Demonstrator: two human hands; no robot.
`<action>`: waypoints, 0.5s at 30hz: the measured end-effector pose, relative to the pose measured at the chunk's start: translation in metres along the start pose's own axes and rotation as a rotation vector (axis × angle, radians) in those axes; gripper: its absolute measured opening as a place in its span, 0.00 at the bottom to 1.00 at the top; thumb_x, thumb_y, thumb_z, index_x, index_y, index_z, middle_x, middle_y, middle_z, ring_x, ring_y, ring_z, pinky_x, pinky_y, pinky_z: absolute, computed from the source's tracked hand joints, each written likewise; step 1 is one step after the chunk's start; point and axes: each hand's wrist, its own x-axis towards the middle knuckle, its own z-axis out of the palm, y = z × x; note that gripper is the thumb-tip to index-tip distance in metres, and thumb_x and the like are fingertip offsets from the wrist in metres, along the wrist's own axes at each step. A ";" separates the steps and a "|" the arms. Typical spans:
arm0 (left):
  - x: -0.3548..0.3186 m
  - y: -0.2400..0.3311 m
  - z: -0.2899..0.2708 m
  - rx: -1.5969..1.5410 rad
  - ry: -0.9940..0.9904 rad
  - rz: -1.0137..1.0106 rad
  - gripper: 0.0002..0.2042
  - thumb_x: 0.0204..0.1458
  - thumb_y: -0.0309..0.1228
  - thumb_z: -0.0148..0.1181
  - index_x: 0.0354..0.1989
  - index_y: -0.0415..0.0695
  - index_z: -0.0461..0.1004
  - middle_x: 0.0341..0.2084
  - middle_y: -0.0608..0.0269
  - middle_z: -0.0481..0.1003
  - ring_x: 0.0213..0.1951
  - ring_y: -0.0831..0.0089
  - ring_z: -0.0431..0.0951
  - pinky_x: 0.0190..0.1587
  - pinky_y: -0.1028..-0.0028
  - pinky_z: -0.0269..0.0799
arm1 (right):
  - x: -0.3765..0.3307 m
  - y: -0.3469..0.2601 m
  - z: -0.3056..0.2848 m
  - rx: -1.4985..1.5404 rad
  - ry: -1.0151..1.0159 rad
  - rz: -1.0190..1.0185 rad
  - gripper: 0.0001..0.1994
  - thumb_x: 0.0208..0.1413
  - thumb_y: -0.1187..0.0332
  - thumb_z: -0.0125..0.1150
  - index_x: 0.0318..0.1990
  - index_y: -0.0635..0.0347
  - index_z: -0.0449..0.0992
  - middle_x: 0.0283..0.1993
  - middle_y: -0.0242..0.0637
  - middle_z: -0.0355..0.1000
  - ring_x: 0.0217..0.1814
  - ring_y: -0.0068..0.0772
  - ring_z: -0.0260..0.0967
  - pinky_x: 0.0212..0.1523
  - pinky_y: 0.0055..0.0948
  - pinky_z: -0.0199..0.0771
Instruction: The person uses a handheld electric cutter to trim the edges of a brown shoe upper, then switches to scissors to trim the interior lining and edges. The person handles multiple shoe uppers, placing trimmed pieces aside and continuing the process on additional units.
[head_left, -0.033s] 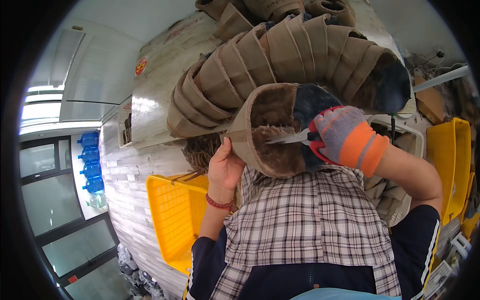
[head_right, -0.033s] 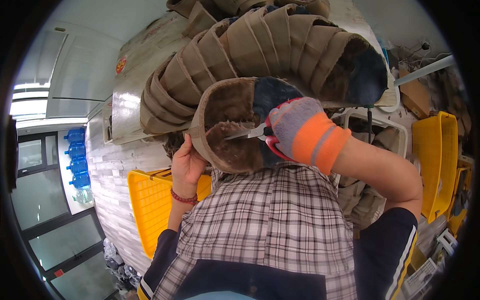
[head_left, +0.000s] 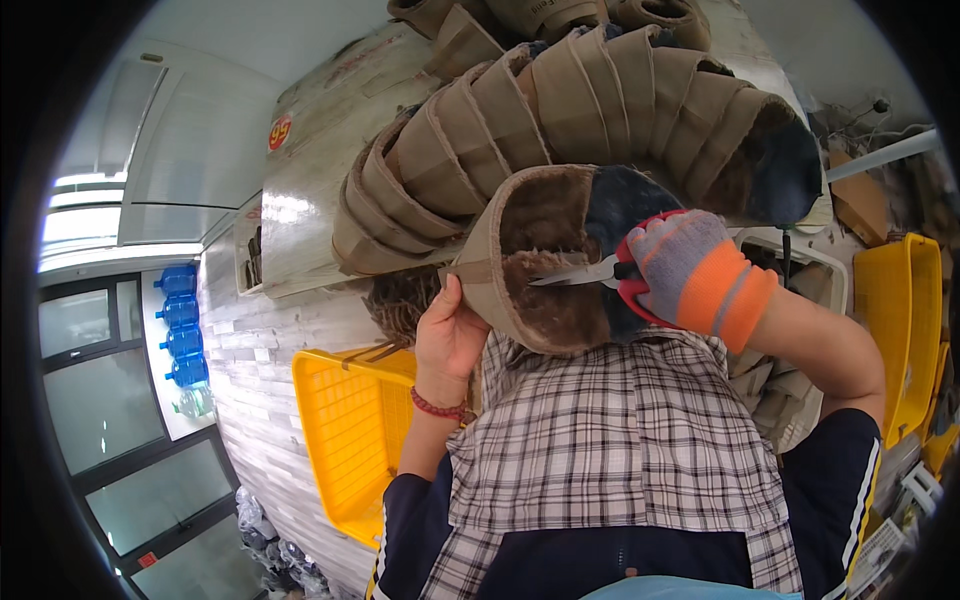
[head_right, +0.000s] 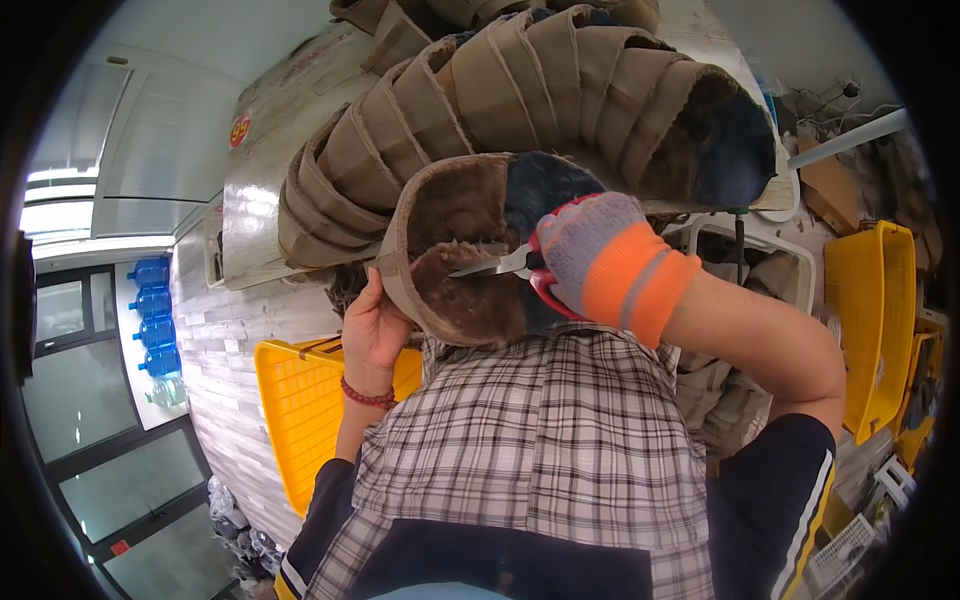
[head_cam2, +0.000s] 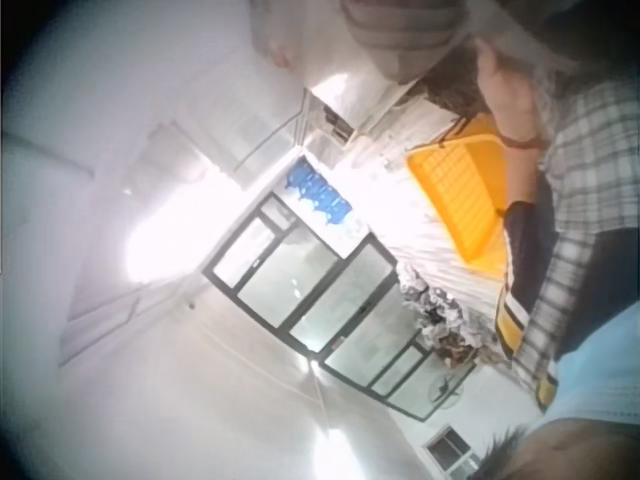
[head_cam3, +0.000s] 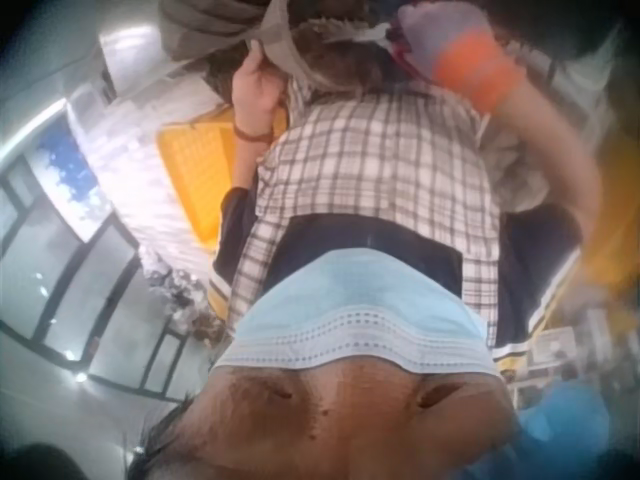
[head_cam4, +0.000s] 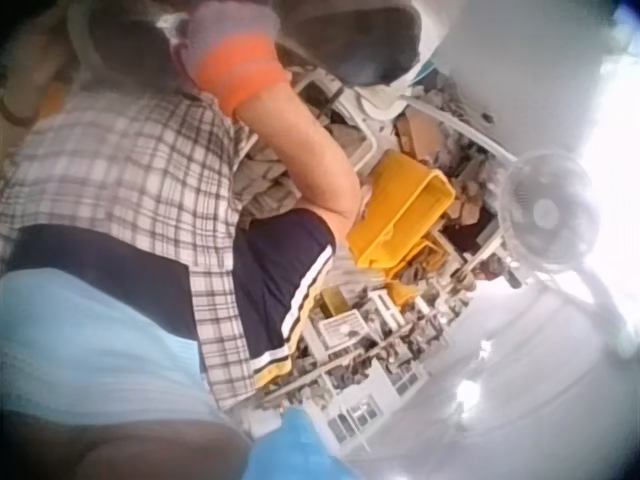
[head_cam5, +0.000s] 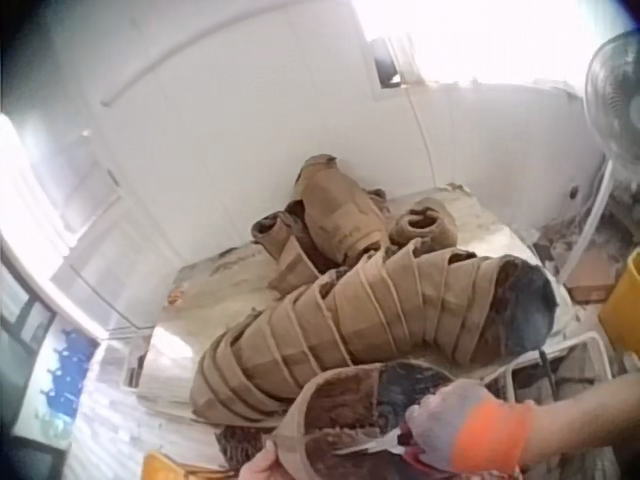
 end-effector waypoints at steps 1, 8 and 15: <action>0.001 0.000 -0.001 -0.018 0.004 -0.005 0.19 0.60 0.33 0.44 0.58 0.37 0.60 0.57 0.56 0.64 0.59 0.63 0.63 0.62 0.63 0.56 | 0.002 0.001 0.001 0.003 0.001 -0.010 0.15 0.49 0.54 0.55 0.38 0.54 0.75 0.30 0.35 0.74 0.34 0.34 0.73 0.33 0.32 0.71; -0.002 0.002 -0.015 -0.050 -0.008 -0.055 0.23 0.59 0.32 0.45 0.61 0.35 0.54 0.58 0.49 0.61 0.60 0.59 0.60 0.64 0.61 0.53 | 0.005 0.004 0.007 0.021 0.064 0.007 0.17 0.47 0.52 0.58 0.37 0.54 0.75 0.31 0.35 0.73 0.35 0.33 0.72 0.35 0.30 0.71; 0.002 -0.006 -0.024 -0.016 0.023 -0.044 0.22 0.59 0.32 0.46 0.60 0.34 0.56 0.57 0.50 0.63 0.60 0.59 0.61 0.64 0.62 0.54 | 0.005 0.015 0.011 -0.052 0.279 0.006 0.17 0.43 0.53 0.61 0.37 0.53 0.75 0.33 0.36 0.72 0.39 0.34 0.70 0.41 0.29 0.68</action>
